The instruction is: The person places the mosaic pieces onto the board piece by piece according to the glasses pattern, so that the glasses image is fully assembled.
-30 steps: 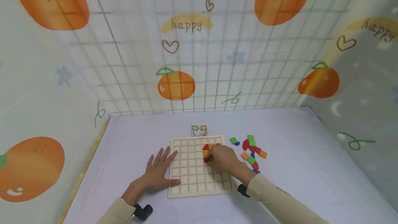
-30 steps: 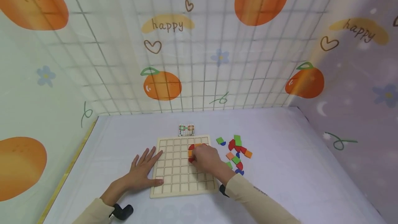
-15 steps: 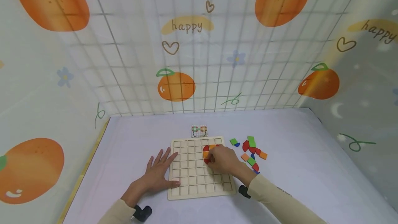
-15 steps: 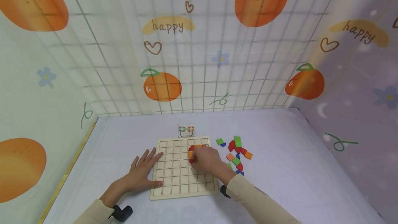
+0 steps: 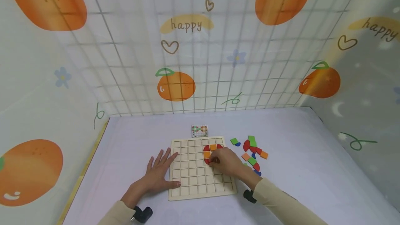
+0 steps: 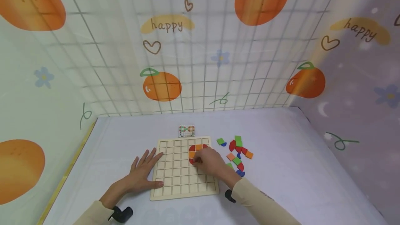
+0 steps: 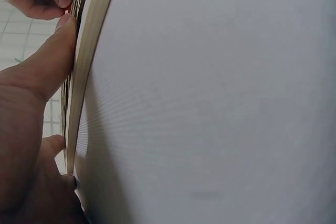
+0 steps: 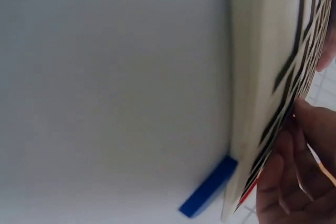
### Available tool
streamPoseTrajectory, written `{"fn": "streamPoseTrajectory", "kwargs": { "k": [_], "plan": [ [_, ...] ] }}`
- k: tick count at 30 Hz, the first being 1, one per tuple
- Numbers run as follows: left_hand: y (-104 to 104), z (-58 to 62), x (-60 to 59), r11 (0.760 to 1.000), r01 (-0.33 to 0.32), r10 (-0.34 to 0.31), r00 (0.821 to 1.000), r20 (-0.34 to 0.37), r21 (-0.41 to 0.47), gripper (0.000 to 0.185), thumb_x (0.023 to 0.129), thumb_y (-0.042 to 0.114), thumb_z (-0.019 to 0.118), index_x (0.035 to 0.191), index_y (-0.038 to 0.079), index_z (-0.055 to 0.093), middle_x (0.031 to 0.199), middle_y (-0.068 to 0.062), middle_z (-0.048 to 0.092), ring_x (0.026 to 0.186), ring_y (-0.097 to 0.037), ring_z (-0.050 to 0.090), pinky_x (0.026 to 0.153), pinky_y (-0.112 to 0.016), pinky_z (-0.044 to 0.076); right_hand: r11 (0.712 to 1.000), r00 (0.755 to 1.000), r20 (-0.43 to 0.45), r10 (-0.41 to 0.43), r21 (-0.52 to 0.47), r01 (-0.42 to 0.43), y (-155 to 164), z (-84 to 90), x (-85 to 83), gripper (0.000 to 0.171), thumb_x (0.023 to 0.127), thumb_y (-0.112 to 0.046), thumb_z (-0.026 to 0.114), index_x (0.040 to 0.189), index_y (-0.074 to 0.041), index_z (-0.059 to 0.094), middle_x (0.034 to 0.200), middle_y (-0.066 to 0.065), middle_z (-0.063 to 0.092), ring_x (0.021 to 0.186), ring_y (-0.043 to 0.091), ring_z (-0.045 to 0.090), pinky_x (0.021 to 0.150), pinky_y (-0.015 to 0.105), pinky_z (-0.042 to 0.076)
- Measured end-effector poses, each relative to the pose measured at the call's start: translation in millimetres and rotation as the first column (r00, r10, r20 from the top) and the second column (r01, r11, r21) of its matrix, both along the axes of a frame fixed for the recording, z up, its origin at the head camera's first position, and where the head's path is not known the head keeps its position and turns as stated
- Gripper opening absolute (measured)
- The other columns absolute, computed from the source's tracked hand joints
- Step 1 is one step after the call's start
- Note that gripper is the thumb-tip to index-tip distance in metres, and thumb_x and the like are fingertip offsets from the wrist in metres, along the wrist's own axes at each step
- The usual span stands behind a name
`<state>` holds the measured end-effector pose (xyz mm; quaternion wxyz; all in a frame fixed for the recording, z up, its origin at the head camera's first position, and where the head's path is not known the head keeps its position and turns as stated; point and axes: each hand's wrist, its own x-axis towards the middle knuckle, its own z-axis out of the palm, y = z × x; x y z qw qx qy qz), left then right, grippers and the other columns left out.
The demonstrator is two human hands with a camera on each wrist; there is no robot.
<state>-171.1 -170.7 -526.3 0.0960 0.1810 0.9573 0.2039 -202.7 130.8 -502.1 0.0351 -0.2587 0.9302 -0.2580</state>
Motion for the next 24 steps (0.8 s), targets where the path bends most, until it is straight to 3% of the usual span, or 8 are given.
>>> {"fn": "streamPoseTrajectory", "kwargs": {
  "k": [6, 16, 24],
  "plan": [
    [0.9, -1.3, 0.0, 1.0, 0.013, -0.013, 1.0, -0.001, -0.014, 0.112, 0.072, 0.074, 0.068, 0.158, 0.022, 0.019, 0.164, -0.012, 0.005, 0.148, -0.036, -0.003, 0.112, -0.062, -0.005, 0.999, 0.996, -0.092, -0.023, 0.031, 0.026, 12.5, -0.5, 5.2, 0.006, 0.084, -0.018, 0.079, 0.09, -0.018, 0.077, 0.082, -0.015, 0.067, 0.079, 0.007, 0.056, 0.071, 0.025, 0.052],
    [-0.4, -2.5, -0.4, 1.0, -0.001, 0.001, 1.0, -0.003, -0.014, 0.112, 0.072, 0.074, 0.068, 0.158, 0.022, 0.02, 0.164, -0.012, 0.005, 0.148, -0.035, -0.004, 0.112, -0.063, -0.005, 0.956, 0.952, -0.109, -0.285, 0.042, 0.291, 49.1, -1.6, 6.2, 0.007, 0.082, -0.017, 0.079, 0.088, -0.017, 0.076, 0.077, -0.011, 0.062, 0.069, 0.008, 0.054, 0.057, 0.022, 0.049],
    [-1.3, -5.1, -1.4, 0.999, -0.006, 0.006, 1.0, -0.001, -0.034, 0.111, 0.072, 0.075, 0.066, 0.158, 0.023, 0.019, 0.164, -0.01, 0.002, 0.149, -0.033, -0.006, 0.112, -0.062, -0.006, 0.921, 0.929, -0.164, -0.331, 0.16, 0.356, 80.0, -4.2, 6.7, 0.015, 0.08, -0.012, 0.079, 0.094, -0.009, 0.076, 0.088, 0.0, 0.065, 0.082, 0.018, 0.06, 0.07, 0.034, 0.056]
  ]
}}
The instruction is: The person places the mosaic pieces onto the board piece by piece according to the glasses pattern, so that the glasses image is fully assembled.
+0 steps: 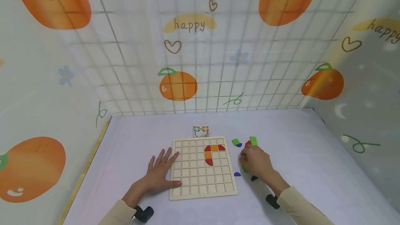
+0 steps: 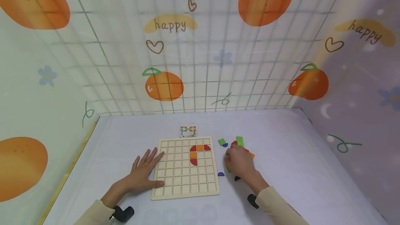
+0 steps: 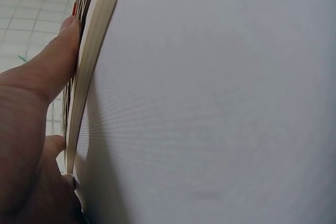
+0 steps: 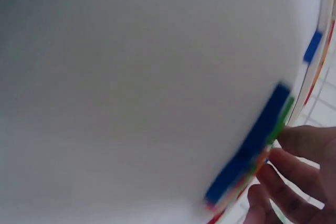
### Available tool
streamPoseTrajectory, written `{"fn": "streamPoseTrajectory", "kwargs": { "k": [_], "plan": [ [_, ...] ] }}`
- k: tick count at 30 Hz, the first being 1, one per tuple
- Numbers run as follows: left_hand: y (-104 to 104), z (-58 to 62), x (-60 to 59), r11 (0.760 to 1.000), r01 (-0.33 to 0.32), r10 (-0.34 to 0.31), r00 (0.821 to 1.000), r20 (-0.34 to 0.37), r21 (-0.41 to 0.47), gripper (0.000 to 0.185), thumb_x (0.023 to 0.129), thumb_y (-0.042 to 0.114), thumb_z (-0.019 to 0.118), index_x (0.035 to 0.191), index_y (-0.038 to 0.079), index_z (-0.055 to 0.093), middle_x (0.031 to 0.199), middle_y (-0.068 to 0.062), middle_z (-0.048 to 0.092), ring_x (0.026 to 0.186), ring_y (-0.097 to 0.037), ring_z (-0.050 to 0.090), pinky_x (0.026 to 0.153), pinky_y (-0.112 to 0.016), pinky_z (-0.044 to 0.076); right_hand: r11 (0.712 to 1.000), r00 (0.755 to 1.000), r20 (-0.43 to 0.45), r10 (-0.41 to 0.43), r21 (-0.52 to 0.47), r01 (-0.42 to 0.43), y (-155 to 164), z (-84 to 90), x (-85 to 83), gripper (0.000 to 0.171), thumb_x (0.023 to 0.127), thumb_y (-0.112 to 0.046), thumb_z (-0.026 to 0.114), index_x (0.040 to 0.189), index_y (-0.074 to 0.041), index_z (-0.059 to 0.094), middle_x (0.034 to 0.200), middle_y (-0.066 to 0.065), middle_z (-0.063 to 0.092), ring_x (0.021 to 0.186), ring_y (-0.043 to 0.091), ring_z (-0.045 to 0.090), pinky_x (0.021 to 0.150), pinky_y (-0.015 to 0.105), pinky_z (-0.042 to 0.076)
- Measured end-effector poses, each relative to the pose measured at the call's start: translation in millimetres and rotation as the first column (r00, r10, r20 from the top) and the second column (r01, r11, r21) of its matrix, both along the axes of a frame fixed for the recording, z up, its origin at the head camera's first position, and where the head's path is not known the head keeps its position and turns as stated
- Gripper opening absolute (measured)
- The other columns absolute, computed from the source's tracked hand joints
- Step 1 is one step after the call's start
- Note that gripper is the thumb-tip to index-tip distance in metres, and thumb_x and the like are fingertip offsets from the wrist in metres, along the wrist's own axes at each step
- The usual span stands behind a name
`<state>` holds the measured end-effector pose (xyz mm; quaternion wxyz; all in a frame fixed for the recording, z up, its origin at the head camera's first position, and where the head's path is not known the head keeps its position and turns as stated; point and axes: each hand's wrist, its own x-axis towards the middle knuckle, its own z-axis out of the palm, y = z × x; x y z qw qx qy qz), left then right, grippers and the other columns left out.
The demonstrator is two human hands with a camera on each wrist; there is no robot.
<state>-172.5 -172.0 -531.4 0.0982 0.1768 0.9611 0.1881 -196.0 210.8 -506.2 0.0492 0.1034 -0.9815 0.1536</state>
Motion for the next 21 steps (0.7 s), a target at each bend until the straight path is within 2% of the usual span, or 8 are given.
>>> {"fn": "streamPoseTrajectory", "kwargs": {
  "k": [4, 8, 13, 17, 21],
  "plan": [
    [0.8, 0.3, -0.3, 1.0, -0.008, 0.008, 1.0, 0.003, 0.0, 0.112, 0.071, 0.075, 0.067, 0.158, 0.023, 0.02, 0.164, -0.01, 0.003, 0.149, -0.033, -0.006, 0.112, -0.062, -0.006, 0.999, 0.999, 0.012, -0.039, 0.038, 0.038, 9.5, 3.1, 1.7, 0.019, 0.079, -0.013, 0.08, 0.096, -0.007, 0.075, 0.088, 0.003, 0.063, 0.076, 0.019, 0.055, 0.061, 0.031, 0.053],
    [0.4, 0.1, 0.5, 1.0, -0.004, 0.004, 1.0, 0.0, 0.001, 0.112, 0.071, 0.075, 0.066, 0.158, 0.022, 0.02, 0.164, -0.011, 0.004, 0.149, -0.034, -0.006, 0.112, -0.063, -0.006, 0.996, 0.995, 0.065, -0.078, 0.044, 0.075, 14.8, 8.5, 5.6, 0.02, 0.079, -0.014, 0.082, 0.096, -0.006, 0.074, 0.081, 0.002, 0.062, 0.066, 0.017, 0.052, 0.056, 0.028, 0.051],
    [0.2, 0.6, 1.3, 1.0, -0.007, 0.007, 1.0, 0.004, 0.01, 0.112, 0.071, 0.074, 0.068, 0.158, 0.021, 0.022, 0.164, -0.012, 0.004, 0.148, -0.034, -0.005, 0.112, -0.063, -0.006, 0.999, 0.995, 0.092, -0.033, 0.046, 0.029, 18.9, 12.8, 5.5, 0.02, 0.076, -0.013, 0.083, 0.094, -0.007, 0.075, 0.078, 0.0, 0.065, 0.066, 0.016, 0.054, 0.061, 0.032, 0.054],
    [0.4, -0.8, 0.5, 1.0, -0.006, 0.006, 1.0, -0.003, -0.004, 0.112, 0.071, 0.075, 0.067, 0.158, 0.023, 0.019, 0.164, -0.01, 0.003, 0.149, -0.033, -0.006, 0.113, -0.061, -0.006, 0.997, 0.997, 0.072, -0.019, 0.075, 0.014, 17.6, 14.9, 0.9, 0.022, 0.076, -0.017, 0.082, 0.094, -0.008, 0.074, 0.076, 0.0, 0.064, 0.062, 0.015, 0.053, 0.055, 0.029, 0.052],
    [0.6, -0.7, 1.3, 1.0, 0.0, 0.0, 1.0, -0.013, 0.007, 0.112, 0.071, 0.075, 0.067, 0.158, 0.022, 0.019, 0.164, -0.012, 0.004, 0.149, -0.034, -0.004, 0.113, -0.062, -0.005, 0.999, 0.999, 0.054, -0.01, 0.046, 0.008, 9.7, 17.2, -1.9, 0.022, 0.075, -0.019, 0.08, 0.093, -0.009, 0.074, 0.074, -0.002, 0.064, 0.059, 0.012, 0.053, 0.049, 0.027, 0.048]
  ]
}}
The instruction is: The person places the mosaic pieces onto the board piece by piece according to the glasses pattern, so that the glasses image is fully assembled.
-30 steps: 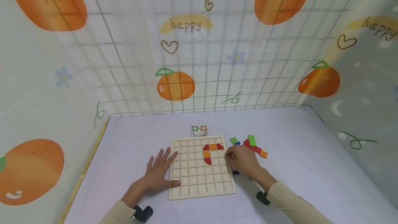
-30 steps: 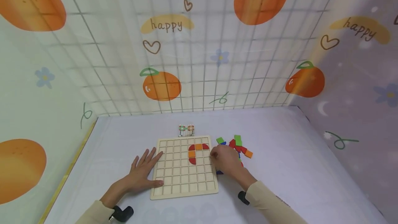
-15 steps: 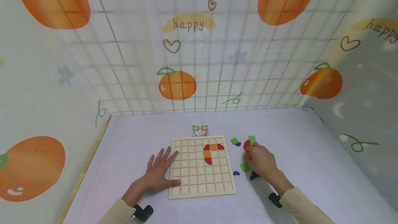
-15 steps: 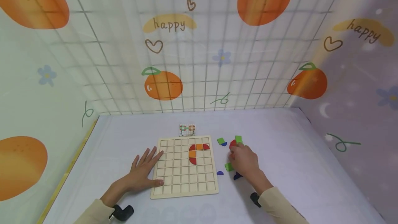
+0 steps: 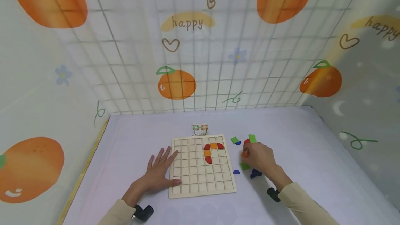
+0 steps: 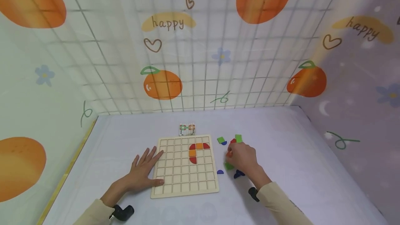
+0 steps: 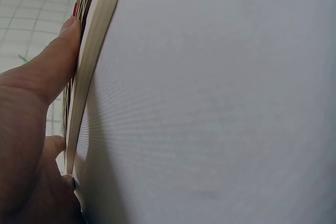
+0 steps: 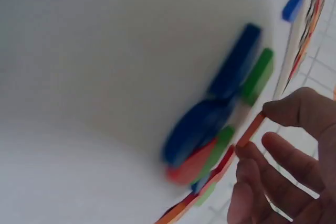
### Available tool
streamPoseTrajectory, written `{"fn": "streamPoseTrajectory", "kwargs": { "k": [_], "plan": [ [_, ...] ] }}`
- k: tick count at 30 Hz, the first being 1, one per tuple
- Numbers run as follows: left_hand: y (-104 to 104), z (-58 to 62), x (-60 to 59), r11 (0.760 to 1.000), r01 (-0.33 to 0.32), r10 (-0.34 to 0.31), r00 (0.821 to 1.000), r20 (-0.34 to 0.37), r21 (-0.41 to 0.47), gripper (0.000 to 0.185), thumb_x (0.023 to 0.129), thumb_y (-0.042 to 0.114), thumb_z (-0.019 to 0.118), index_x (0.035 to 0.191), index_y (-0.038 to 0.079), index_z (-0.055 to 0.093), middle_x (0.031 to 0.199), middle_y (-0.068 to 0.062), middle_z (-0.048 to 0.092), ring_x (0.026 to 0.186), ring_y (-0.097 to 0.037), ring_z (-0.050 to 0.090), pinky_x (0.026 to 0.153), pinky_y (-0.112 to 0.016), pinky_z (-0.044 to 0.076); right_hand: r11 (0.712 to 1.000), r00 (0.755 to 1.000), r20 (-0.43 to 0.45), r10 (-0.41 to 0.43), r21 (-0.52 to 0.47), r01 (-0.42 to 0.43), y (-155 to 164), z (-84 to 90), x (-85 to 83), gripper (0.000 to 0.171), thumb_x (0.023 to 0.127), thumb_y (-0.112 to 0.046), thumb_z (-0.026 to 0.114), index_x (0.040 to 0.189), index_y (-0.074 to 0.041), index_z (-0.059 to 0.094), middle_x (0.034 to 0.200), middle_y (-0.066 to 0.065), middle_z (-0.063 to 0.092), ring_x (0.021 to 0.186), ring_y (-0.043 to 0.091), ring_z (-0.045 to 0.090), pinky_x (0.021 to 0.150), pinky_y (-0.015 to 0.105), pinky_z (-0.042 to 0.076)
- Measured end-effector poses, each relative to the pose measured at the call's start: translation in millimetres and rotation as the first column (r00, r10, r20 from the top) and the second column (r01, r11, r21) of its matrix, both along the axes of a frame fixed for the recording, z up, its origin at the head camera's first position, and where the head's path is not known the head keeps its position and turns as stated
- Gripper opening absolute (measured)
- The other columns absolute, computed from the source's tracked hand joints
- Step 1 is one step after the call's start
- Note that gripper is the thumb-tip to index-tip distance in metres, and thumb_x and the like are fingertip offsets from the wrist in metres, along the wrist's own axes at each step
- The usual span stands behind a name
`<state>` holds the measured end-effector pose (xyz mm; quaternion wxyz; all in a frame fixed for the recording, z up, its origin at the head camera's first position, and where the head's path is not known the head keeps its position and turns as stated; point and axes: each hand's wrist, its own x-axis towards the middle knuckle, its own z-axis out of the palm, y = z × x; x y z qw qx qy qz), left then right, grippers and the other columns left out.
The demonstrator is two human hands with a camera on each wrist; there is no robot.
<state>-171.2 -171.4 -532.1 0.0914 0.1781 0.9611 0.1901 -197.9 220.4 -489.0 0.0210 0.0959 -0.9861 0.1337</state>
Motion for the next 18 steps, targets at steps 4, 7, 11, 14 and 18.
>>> {"fn": "streamPoseTrajectory", "kwargs": {
  "k": [4, 7, 11, 14, 18],
  "plan": [
    [-0.3, 1.6, 1.3, 1.0, -0.012, 0.012, 1.0, 0.009, 0.022, 0.112, 0.071, 0.073, 0.07, 0.158, 0.022, 0.022, 0.164, -0.012, 0.006, 0.149, -0.035, -0.004, 0.112, -0.063, -0.004, 0.997, 0.998, -0.013, 0.064, -0.047, -0.064, -15.3, 3.0, -1.9, 0.019, 0.075, -0.022, 0.081, 0.089, -0.012, 0.073, 0.074, -0.006, 0.064, 0.059, 0.009, 0.052, 0.046, 0.025, 0.044],
    [-0.5, 1.3, 1.1, 1.0, -0.018, 0.018, 1.0, 0.022, 0.0, 0.112, 0.071, 0.074, 0.068, 0.158, 0.024, 0.018, 0.164, -0.009, 0.003, 0.149, -0.032, -0.006, 0.113, -0.062, -0.005, 0.991, 0.992, -0.017, 0.127, -0.045, -0.127, -28.1, 2.5, -3.1, 0.015, 0.076, -0.023, 0.081, 0.087, -0.016, 0.073, 0.073, -0.01, 0.063, 0.059, 0.006, 0.05, 0.045, 0.023, 0.042],
    [-0.5, 0.4, 0.9, 1.0, -0.017, 0.017, 1.0, 0.013, -0.005, 0.111, 0.072, 0.074, 0.067, 0.158, 0.025, 0.018, 0.164, -0.008, 0.002, 0.149, -0.032, -0.006, 0.113, -0.062, -0.006, 0.975, 0.975, -0.019, 0.222, -0.014, -0.222, -44.3, -0.1, -5.4, 0.018, 0.076, -0.028, 0.084, 0.089, -0.019, 0.075, 0.075, -0.012, 0.062, 0.062, 0.006, 0.048, 0.049, 0.021, 0.042],
    [-0.4, 0.8, 1.0, 1.0, -0.017, 0.017, 1.0, 0.006, 0.002, 0.111, 0.072, 0.073, 0.068, 0.158, 0.024, 0.019, 0.164, -0.009, 0.003, 0.149, -0.032, -0.006, 0.113, -0.062, -0.006, 0.95, 0.949, -0.032, 0.314, 0.004, -0.314, -54.2, -0.7, -7.1, 0.021, 0.076, -0.028, 0.084, 0.092, -0.018, 0.077, 0.078, -0.011, 0.063, 0.066, 0.007, 0.049, 0.053, 0.021, 0.044],
    [0.3, 1.9, 1.5, 1.0, -0.014, 0.013, 1.0, 0.013, 0.011, 0.111, 0.072, 0.071, 0.069, 0.158, 0.024, 0.019, 0.164, -0.009, 0.003, 0.149, -0.032, -0.006, 0.113, -0.061, -0.006, 0.896, 0.895, -0.048, 0.444, 0.02, -0.443, -63.3, -2.0, -10.0, 0.013, 0.078, -0.021, 0.082, 0.09, -0.017, 0.078, 0.083, -0.01, 0.067, 0.071, 0.007, 0.054, 0.06, 0.02, 0.048]
  ]
}}
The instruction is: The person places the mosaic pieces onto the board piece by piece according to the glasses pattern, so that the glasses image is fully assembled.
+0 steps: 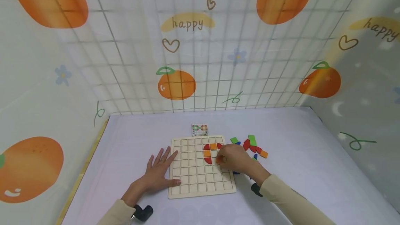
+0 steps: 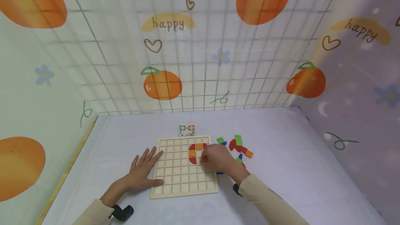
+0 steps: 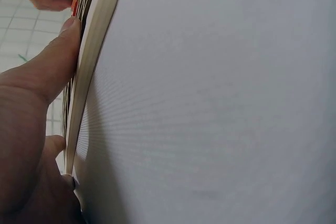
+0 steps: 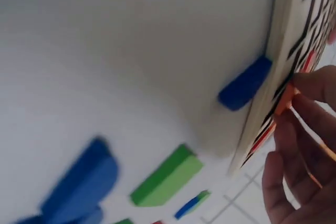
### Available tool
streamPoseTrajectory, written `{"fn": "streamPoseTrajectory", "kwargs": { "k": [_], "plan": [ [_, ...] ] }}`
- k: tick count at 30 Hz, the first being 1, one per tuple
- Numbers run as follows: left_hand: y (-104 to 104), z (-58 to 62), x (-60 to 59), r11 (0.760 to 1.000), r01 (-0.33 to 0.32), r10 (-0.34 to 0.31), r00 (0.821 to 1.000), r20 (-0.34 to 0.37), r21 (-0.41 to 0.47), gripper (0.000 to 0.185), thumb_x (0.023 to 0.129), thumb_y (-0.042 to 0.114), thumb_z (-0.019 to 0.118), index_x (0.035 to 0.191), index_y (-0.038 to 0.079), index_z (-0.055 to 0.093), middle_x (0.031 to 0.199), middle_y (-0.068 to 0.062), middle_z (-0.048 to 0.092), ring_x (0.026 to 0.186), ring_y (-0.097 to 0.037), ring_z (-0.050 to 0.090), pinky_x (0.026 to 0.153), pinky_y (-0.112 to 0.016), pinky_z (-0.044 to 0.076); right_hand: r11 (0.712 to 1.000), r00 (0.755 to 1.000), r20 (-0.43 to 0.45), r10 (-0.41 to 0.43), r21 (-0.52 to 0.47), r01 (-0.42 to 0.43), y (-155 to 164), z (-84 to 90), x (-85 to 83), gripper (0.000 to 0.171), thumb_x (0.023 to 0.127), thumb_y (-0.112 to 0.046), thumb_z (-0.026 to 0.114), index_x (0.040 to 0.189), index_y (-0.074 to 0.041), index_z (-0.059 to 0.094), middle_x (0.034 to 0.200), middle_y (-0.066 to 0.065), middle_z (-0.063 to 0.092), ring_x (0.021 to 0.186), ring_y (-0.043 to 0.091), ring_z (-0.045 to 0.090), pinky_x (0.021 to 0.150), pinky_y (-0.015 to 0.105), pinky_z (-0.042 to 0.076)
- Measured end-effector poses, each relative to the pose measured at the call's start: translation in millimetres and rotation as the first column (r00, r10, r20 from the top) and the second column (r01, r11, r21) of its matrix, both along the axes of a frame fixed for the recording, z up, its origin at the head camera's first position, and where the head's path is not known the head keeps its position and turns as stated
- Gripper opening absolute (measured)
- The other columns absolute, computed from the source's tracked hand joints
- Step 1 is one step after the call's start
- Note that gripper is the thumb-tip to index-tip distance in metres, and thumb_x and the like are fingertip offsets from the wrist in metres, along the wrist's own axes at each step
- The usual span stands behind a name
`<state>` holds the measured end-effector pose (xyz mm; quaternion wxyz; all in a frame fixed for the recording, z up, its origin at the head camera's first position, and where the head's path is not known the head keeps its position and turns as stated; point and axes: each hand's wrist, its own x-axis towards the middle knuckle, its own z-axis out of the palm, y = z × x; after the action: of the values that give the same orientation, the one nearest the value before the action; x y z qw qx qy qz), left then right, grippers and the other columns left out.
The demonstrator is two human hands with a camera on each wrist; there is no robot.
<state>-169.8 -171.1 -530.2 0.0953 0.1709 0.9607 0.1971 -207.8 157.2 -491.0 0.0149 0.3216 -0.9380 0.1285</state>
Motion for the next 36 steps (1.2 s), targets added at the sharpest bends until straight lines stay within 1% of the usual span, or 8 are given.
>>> {"fn": "streamPoseTrajectory", "kwargs": {
  "k": [3, 6, 11, 16, 20, 27, 30, 36],
  "plan": [
    [0.8, 0.7, 0.2, 1.0, -0.001, 0.001, 1.0, 0.011, -0.003, 0.111, 0.072, 0.071, 0.07, 0.158, 0.024, 0.019, 0.164, -0.009, 0.003, 0.149, -0.032, -0.006, 0.113, -0.061, -0.006, 0.995, 0.995, 0.004, 0.103, 0.002, -0.103, -5.3, -1.3, -2.6, 0.007, 0.08, -0.016, 0.081, 0.087, -0.017, 0.078, 0.084, -0.011, 0.066, 0.072, 0.005, 0.056, 0.065, 0.02, 0.05],
    [1.2, 0.7, -0.2, 1.0, -0.002, 0.002, 1.0, 0.01, 0.008, 0.111, 0.071, 0.071, 0.071, 0.158, 0.023, 0.02, 0.164, -0.01, 0.004, 0.149, -0.032, -0.005, 0.113, -0.061, -0.006, 0.988, 0.987, 0.037, 0.155, -0.021, -0.155, -8.1, -0.6, -4.8, 0.005, 0.082, -0.015, 0.08, 0.086, -0.016, 0.078, 0.081, -0.012, 0.062, 0.07, 0.004, 0.055, 0.067, 0.02, 0.051],
    [0.9, -0.1, -1.2, 1.0, -0.001, 0.001, 1.0, 0.0, 0.01, 0.111, 0.071, 0.072, 0.07, 0.158, 0.023, 0.02, 0.164, -0.009, 0.003, 0.149, -0.033, -0.005, 0.113, -0.061, -0.006, 0.981, 0.979, 0.106, 0.175, -0.105, -0.164, -4.3, 0.9, -4.8, 0.006, 0.085, -0.012, 0.078, 0.09, -0.014, 0.078, 0.084, -0.01, 0.066, 0.076, 0.004, 0.06, 0.073, 0.021, 0.053],
    [0.1, 0.1, -0.1, 1.0, -0.002, 0.002, 1.0, 0.004, 0.002, 0.112, 0.071, 0.072, 0.069, 0.158, 0.023, 0.019, 0.164, -0.009, 0.003, 0.149, -0.032, -0.006, 0.113, -0.061, -0.006, 0.968, 0.969, 0.163, 0.185, -0.201, -0.151, 7.3, 0.2, -1.6, 0.015, 0.086, -0.007, 0.076, 0.099, -0.012, 0.078, 0.098, -0.004, 0.072, 0.093, 0.011, 0.066, 0.081, 0.024, 0.054],
    [0.0, 0.8, 1.3, 1.0, -0.003, 0.003, 1.0, 0.012, -0.003, 0.111, 0.072, 0.072, 0.069, 0.158, 0.024, 0.019, 0.164, -0.009, 0.003, 0.149, -0.032, -0.006, 0.113, -0.061, -0.006, 0.973, 0.976, 0.173, 0.135, -0.207, -0.098, 17.8, -3.3, -1.3, 0.017, 0.086, -0.007, 0.076, 0.102, -0.014, 0.077, 0.105, -0.005, 0.07, 0.098, 0.012, 0.063, 0.083, 0.024, 0.054],
    [1.4, 3.5, 1.7, 1.0, 0.002, -0.001, 1.0, -0.005, 0.007, 0.109, 0.073, 0.07, 0.07, 0.158, 0.021, 0.022, 0.164, -0.012, 0.006, 0.149, -0.035, -0.004, 0.113, -0.063, -0.004, 0.992, 0.982, 0.187, -0.039, -0.112, 0.061, 35.6, -1.2, -3.6, 0.02, 0.084, -0.013, 0.079, 0.103, -0.019, 0.076, 0.102, -0.01, 0.066, 0.095, 0.009, 0.06, 0.081, 0.024, 0.054],
    [1.7, 2.8, 0.8, 1.0, 0.0, 0.0, 1.0, -0.007, 0.004, 0.109, 0.073, 0.07, 0.07, 0.158, 0.022, 0.021, 0.164, -0.011, 0.006, 0.149, -0.034, -0.005, 0.113, -0.062, -0.005, 0.99, 0.975, 0.194, -0.105, -0.069, 0.12, 44.7, -1.7, -6.6, 0.02, 0.083, -0.014, 0.08, 0.102, -0.019, 0.077, 0.1, -0.011, 0.066, 0.095, 0.01, 0.061, 0.083, 0.028, 0.054],
    [1.8, 3.0, 0.2, 1.0, 0.004, -0.004, 1.0, -0.01, 0.001, 0.11, 0.072, 0.072, 0.068, 0.158, 0.022, 0.021, 0.164, -0.011, 0.005, 0.149, -0.034, -0.004, 0.113, -0.062, -0.005, 0.974, 0.967, 0.131, -0.217, -0.032, 0.223, 63.3, -1.5, -9.9, 0.018, 0.082, -0.014, 0.08, 0.1, -0.013, 0.076, 0.1, -0.003, 0.067, 0.094, 0.017, 0.063, 0.082, 0.037, 0.055]
  ]
}}
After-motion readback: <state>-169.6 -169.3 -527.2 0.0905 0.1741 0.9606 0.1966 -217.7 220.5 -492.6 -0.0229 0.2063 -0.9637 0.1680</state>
